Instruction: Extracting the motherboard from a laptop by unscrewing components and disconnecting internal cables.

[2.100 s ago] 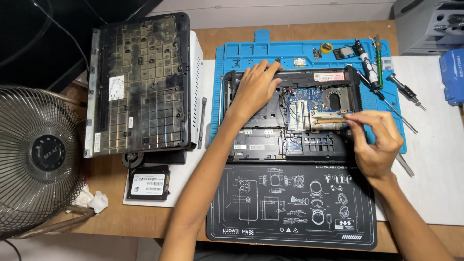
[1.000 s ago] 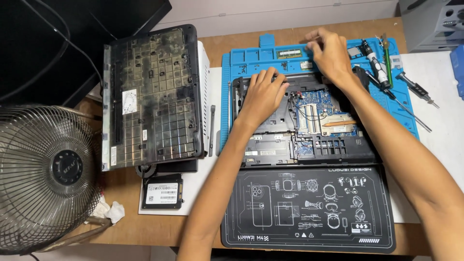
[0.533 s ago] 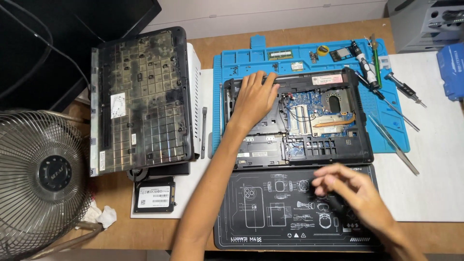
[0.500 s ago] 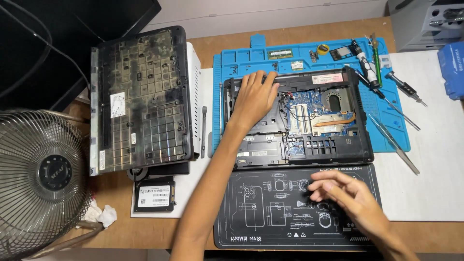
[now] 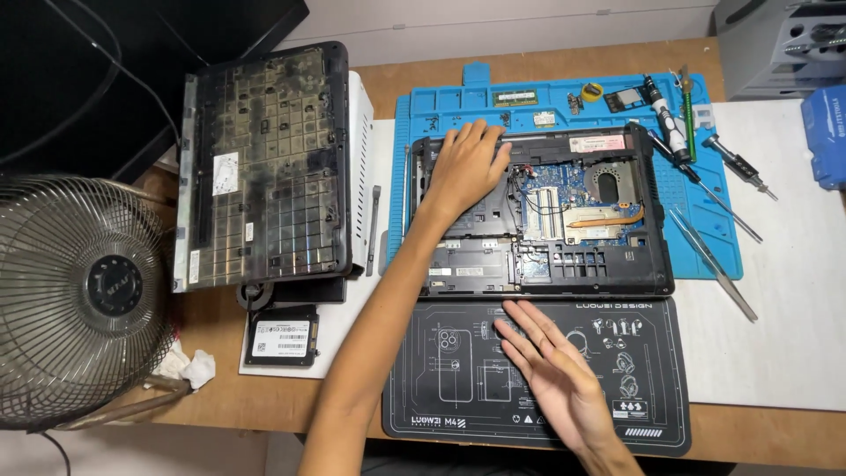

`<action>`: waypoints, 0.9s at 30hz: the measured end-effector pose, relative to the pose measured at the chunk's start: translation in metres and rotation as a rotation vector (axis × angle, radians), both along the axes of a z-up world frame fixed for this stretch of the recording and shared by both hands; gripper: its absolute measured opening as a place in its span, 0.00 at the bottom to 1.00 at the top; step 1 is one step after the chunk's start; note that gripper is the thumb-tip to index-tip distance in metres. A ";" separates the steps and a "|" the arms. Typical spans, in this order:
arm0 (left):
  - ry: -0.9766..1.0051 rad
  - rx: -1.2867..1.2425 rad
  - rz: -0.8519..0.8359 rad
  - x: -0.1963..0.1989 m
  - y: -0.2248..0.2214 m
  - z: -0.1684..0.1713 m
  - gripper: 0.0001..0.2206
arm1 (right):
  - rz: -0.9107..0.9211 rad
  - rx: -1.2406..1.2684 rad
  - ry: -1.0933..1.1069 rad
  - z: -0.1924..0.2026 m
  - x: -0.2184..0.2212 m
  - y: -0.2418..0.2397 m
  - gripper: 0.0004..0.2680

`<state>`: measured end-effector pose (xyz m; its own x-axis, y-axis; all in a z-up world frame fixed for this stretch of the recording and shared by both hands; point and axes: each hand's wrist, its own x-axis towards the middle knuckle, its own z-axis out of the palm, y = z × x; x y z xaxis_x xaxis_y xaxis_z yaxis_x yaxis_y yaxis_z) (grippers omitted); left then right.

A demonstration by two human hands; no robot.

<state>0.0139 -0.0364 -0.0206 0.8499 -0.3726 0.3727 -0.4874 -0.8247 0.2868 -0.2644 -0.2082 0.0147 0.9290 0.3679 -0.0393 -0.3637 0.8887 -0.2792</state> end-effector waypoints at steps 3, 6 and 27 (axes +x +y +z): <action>0.075 -0.034 0.003 0.009 -0.004 0.002 0.18 | -0.057 -0.379 0.142 -0.003 -0.003 0.006 0.28; 0.161 -0.052 -0.005 0.010 -0.006 0.008 0.18 | -0.059 -0.242 0.087 -0.008 -0.005 0.004 0.27; 0.490 -0.063 0.134 -0.037 0.020 0.041 0.30 | -0.255 -0.798 0.176 0.001 -0.014 0.020 0.24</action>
<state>-0.0234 -0.0164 0.0202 0.9691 -0.2382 -0.0637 -0.1742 -0.8443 0.5067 -0.2788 -0.1881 0.0160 0.9358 -0.0508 -0.3488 -0.2758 0.5108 -0.8143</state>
